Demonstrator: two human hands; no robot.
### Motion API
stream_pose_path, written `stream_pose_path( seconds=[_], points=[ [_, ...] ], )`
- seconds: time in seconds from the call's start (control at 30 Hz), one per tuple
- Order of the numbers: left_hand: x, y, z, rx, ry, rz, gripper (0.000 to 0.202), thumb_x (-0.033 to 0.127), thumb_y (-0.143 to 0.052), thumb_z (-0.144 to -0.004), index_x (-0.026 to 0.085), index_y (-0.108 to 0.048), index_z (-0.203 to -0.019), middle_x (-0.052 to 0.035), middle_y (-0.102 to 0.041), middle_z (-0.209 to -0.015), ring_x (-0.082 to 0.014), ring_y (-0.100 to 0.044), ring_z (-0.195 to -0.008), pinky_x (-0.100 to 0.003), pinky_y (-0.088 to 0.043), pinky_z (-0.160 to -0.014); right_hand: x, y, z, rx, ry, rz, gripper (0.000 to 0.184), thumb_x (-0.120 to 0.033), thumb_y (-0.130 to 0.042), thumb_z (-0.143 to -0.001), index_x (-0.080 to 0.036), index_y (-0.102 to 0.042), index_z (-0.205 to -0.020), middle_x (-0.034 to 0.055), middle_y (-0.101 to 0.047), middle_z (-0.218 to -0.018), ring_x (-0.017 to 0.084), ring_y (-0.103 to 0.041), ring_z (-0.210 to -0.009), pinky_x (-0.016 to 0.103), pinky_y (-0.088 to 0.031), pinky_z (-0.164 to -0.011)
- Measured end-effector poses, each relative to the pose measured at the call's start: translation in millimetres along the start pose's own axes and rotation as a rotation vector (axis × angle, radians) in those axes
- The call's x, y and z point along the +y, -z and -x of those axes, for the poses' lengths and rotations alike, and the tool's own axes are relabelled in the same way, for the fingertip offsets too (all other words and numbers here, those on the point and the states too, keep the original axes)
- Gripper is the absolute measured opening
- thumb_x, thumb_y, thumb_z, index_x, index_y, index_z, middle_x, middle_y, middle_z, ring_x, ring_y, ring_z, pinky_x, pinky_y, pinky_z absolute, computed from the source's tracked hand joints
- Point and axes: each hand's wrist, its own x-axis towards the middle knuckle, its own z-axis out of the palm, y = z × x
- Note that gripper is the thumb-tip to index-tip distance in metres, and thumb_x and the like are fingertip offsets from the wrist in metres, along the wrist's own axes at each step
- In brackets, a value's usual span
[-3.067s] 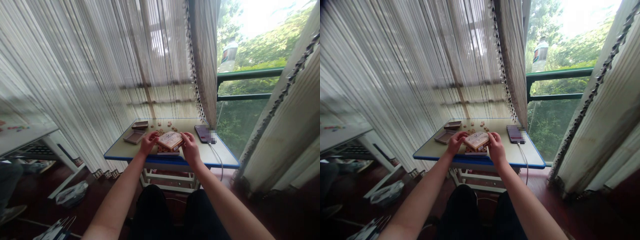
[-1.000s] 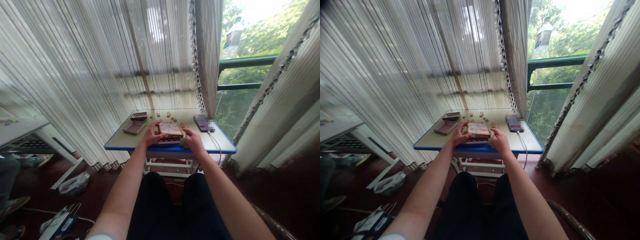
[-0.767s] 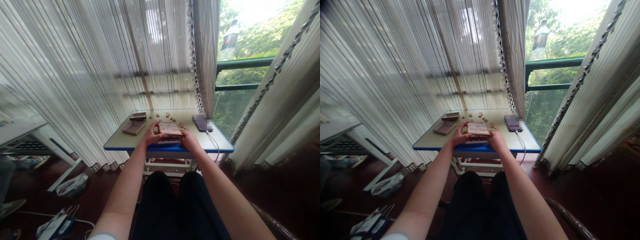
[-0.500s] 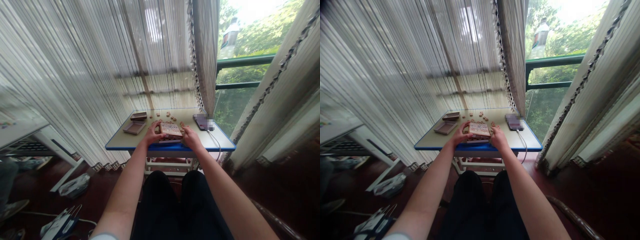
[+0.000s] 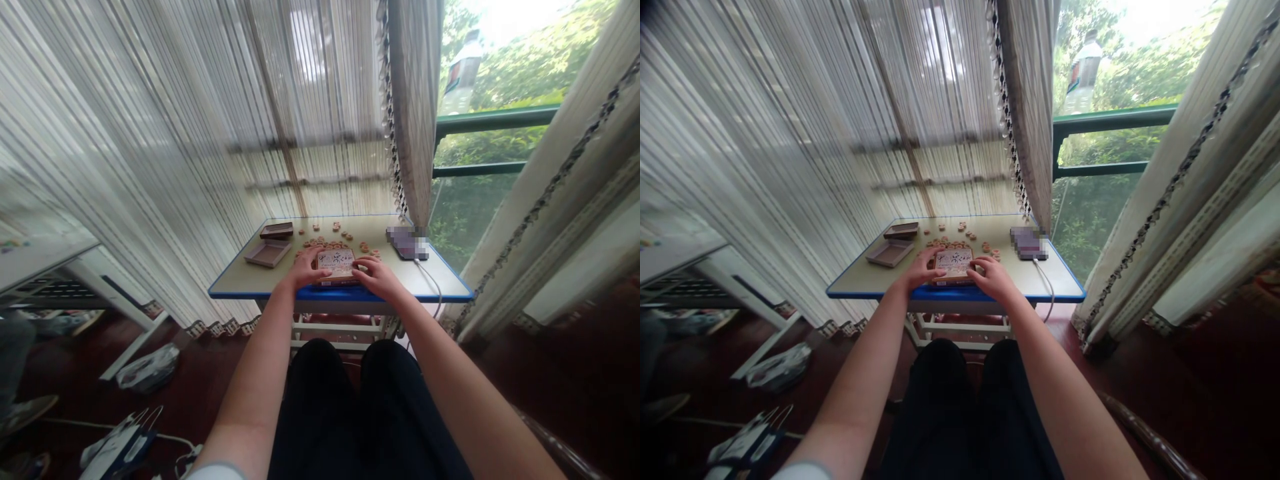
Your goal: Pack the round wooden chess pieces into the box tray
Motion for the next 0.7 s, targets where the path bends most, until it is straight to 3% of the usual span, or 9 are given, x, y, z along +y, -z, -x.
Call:
stream_pose_path(
  seconds=[0.13, 0.3, 0.57, 0.7],
  points=[
    [-1, -3.7, -2, -0.020, 0.012, -0.094, 0.079, 0.050, -0.072, -0.055, 0.017, -0.052, -0.124, -0.0142, -0.046, -0.132, -0.0338, -0.038, -0.124, -0.047, -0.026, -0.106, -2, 1, 1, -0.039, -0.004, 0.037, 0.044, -0.046, -0.056, -0.077, -0.019, -0.063, -0.112, 0.0108, -0.054, -0.121, 0.023, -0.051, -0.110, 0.037, -0.039, -0.098],
    [-2, -8.4, -4, -0.001, 0.029, -0.122, 0.070, 0.050, -0.068, -0.060, 0.016, -0.056, -0.120, -0.0143, -0.050, -0.129, -0.0333, -0.043, -0.122, -0.045, -0.029, -0.104, -5, 0, 1, -0.086, 0.022, 0.055, 0.056, -0.042, -0.062, -0.073, -0.023, -0.053, -0.125, 0.0080, -0.043, -0.137, 0.024, -0.043, -0.122, 0.038, -0.034, -0.104],
    [6, -12.0, -1, 0.065, -0.011, -0.192, 0.063, 0.052, -0.065, -0.063, 0.017, -0.057, -0.114, -0.0118, -0.058, -0.115, -0.0307, -0.050, -0.110, -0.045, -0.033, -0.100, -5, 0, 4, -0.086, 0.065, 0.043, 0.053, -0.039, -0.065, -0.069, -0.019, -0.058, -0.117, 0.0099, -0.052, -0.125, 0.022, -0.051, -0.112, 0.035, -0.039, -0.098],
    [5, -11.4, 1, 0.073, -0.024, -0.183, 0.070, 0.054, -0.067, -0.061, 0.017, -0.053, -0.118, -0.0127, -0.055, -0.118, -0.0302, -0.049, -0.111, -0.044, -0.033, -0.099, -3, -2, 3, -0.097, 0.051, 0.038, 0.058, -0.040, -0.067, -0.066, -0.016, -0.057, -0.118, 0.0116, -0.049, -0.125, 0.022, -0.050, -0.112, 0.033, -0.040, -0.097]
  ],
)
